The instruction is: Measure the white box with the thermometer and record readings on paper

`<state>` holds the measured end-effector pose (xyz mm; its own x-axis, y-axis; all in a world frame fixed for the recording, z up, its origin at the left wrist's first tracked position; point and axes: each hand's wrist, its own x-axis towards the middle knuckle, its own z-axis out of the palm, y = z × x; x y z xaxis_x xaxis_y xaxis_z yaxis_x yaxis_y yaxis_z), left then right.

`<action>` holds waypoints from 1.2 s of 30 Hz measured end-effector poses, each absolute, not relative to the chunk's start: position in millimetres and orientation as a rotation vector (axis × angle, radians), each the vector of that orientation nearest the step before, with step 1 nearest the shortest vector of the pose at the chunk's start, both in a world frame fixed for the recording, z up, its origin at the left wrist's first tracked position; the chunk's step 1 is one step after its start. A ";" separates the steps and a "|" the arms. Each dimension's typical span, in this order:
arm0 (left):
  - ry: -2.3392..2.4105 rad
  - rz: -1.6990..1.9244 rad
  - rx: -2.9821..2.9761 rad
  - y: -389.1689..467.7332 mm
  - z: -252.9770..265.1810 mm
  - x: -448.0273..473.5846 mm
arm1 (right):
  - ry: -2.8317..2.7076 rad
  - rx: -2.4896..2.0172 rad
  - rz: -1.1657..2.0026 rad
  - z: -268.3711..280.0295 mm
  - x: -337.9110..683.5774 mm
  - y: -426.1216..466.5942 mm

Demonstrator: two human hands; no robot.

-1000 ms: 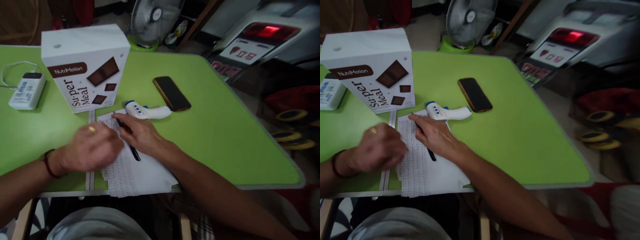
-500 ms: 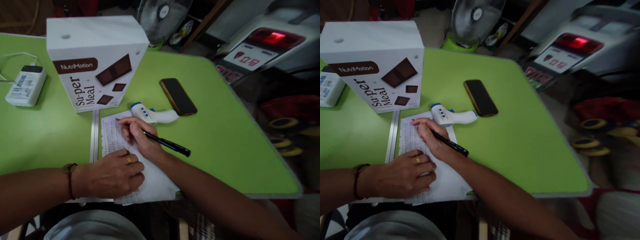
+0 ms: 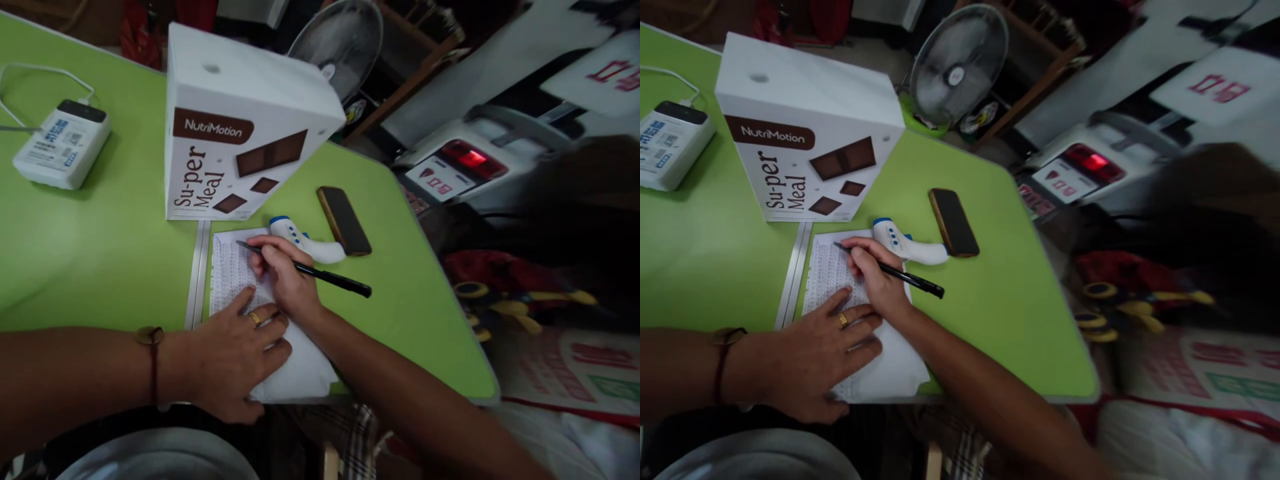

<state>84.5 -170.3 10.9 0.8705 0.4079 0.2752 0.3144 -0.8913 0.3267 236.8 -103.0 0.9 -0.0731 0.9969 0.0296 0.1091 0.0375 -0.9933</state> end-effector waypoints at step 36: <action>0.589 0.368 2.688 -166.0 13.6 81.5 | -1.627 -1.196 0.737 -0.4 241.4 -101.3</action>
<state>81.5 -166.0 13.6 0.8790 0.4445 0.1727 0.3497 -0.8469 0.4005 241.4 -101.3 -0.4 -0.0677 0.9385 0.3387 0.3644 0.3393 -0.8672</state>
